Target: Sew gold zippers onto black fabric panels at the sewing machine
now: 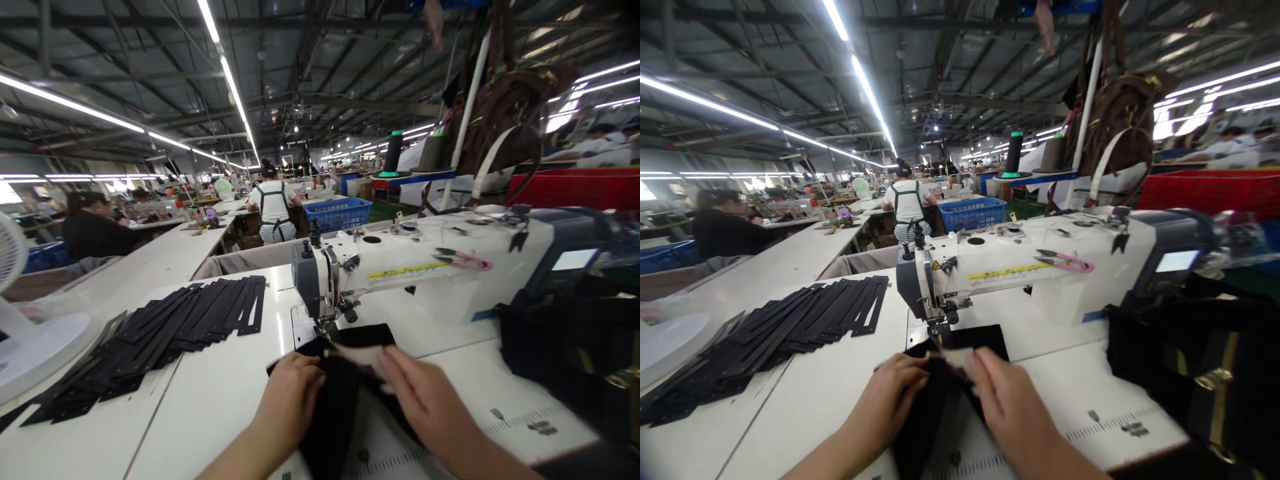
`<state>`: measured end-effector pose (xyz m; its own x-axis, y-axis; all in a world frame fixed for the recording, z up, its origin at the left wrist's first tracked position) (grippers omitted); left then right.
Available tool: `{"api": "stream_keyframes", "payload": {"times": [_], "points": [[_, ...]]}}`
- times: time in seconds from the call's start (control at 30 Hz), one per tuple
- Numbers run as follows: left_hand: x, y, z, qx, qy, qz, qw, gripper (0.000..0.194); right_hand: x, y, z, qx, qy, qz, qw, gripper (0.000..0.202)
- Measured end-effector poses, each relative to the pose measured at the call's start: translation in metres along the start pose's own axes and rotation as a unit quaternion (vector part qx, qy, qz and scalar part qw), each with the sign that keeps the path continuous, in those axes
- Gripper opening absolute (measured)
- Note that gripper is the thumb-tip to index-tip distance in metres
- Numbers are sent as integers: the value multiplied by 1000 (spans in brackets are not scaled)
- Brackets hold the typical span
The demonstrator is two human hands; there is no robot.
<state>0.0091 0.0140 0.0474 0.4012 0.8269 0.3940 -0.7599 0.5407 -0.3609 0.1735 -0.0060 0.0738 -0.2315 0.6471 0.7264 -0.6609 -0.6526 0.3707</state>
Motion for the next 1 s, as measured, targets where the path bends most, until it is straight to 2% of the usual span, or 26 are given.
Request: {"api": "stream_keyframes", "payload": {"times": [0.07,0.17,0.23,0.43,0.57,0.63,0.73,0.77,0.8,0.87,0.93,1.0], "points": [[5,-10,2,-64,-15,-10,998,22,22,-8,13,7,8,-21,1000,30],[15,-19,15,-103,-112,-13,988,21,41,-8,22,-13,39,33,999,30],[23,-23,19,-106,-137,-36,984,23,42,-6,22,-27,54,55,997,29],[46,-24,6,-76,-40,-77,993,21,36,2,17,-35,66,112,991,28],[50,-29,12,-29,-60,-136,988,18,43,3,20,-34,87,111,989,29],[53,-31,16,3,-77,-144,987,13,45,10,29,-38,48,116,991,25],[58,-28,20,50,-97,-127,986,13,31,35,35,-50,-77,141,986,15],[59,-26,21,58,-101,-121,986,14,21,46,27,-47,-101,153,982,14],[61,-24,22,61,-105,-115,986,15,11,59,11,-36,-93,179,979,14],[62,-20,25,60,-115,-104,986,15,-8,82,-34,-9,-34,236,971,24],[62,-16,29,59,-127,-93,986,14,-17,89,-78,-25,42,249,967,29],[59,-14,33,59,-137,-89,985,13,-10,71,-102,-43,104,166,980,27]]}}
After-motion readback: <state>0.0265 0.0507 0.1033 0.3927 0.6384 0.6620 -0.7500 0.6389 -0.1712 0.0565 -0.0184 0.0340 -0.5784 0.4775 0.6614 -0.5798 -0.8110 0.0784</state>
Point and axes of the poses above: each hand's wrist, its own x-axis towards the middle knuckle, its own z-axis out of the back of the hand, y = z × x, the point moved 6 cm from there along x, towards the middle knuckle, and after that the axes turned 2 degrees about -y, right-handed, at the moved point
